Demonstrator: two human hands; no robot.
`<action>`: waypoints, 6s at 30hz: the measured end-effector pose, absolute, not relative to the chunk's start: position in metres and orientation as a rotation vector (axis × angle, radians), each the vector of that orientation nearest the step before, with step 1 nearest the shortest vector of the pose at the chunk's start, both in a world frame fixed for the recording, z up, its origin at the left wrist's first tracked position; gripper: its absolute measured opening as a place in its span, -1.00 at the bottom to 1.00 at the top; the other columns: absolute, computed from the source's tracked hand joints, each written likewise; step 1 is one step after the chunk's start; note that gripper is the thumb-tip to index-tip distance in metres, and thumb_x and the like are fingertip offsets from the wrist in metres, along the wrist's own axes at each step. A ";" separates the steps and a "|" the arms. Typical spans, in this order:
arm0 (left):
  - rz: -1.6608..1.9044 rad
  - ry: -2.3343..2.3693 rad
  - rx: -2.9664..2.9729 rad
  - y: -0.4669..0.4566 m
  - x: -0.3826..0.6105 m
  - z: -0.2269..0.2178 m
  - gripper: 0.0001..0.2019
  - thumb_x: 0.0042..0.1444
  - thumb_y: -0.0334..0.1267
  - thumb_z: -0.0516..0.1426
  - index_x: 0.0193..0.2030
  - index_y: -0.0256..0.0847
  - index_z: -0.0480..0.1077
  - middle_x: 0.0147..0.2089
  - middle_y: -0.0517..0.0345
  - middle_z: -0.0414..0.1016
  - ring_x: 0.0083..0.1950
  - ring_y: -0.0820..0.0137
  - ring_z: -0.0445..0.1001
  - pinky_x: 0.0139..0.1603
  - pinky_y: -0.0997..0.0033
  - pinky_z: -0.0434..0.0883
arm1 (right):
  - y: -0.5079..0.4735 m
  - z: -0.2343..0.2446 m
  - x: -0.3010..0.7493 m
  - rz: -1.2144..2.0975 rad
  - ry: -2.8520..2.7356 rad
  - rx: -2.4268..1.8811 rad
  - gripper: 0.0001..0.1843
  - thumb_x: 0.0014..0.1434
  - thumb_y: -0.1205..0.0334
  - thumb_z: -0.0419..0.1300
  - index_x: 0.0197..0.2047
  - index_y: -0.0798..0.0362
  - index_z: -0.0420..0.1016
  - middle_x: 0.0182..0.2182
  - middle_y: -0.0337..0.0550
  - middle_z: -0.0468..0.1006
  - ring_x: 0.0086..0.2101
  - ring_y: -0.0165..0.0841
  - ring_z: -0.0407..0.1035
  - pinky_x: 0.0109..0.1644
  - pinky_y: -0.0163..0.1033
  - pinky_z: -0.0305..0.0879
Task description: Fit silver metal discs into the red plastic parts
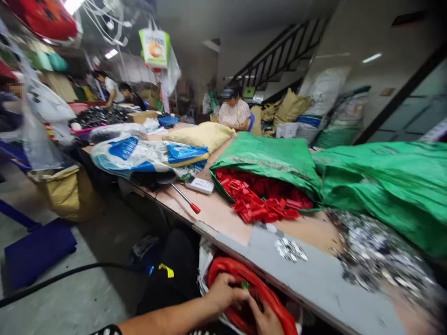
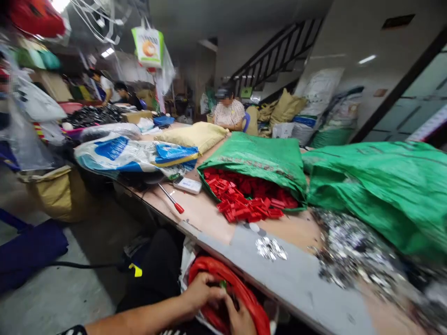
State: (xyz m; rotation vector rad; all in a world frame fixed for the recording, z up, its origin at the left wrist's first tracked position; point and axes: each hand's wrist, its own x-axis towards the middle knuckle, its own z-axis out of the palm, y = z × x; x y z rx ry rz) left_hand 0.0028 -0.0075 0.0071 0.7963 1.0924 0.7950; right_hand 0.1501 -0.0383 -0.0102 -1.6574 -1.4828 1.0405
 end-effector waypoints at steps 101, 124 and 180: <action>0.774 1.251 0.635 -0.017 -0.001 0.015 -0.72 -0.08 -0.12 0.24 -0.49 -0.24 0.26 -0.60 0.36 0.23 -0.59 0.56 0.19 -0.59 0.55 0.11 | -0.060 0.016 0.115 0.169 -2.212 -1.349 -0.77 0.28 0.35 -0.10 -0.37 0.04 0.30 -0.46 -0.15 0.37 -0.41 -0.31 0.22 -0.27 -0.25 0.11; 0.877 1.245 0.561 -0.012 -0.001 0.001 -0.73 0.13 -0.13 0.16 -0.44 -0.28 0.29 -0.59 0.38 0.23 -0.64 0.62 0.15 -0.64 0.58 0.13 | -0.058 0.010 0.115 0.326 -2.080 -1.397 -0.75 0.32 0.31 -0.11 -0.35 0.03 0.31 -0.45 -0.16 0.40 -0.40 -0.35 0.29 -0.29 -0.29 0.17; 1.033 1.236 0.250 -0.014 -0.001 0.012 -0.91 0.17 -0.34 0.13 -0.34 -0.31 0.35 -0.45 0.29 0.37 -0.50 0.56 0.34 -0.46 0.50 0.37 | -0.060 0.002 0.110 0.548 -2.011 -1.245 -0.78 0.29 0.38 -0.10 -0.39 0.01 0.21 -0.49 -0.22 0.29 -0.44 -0.36 0.23 -0.35 -0.32 0.16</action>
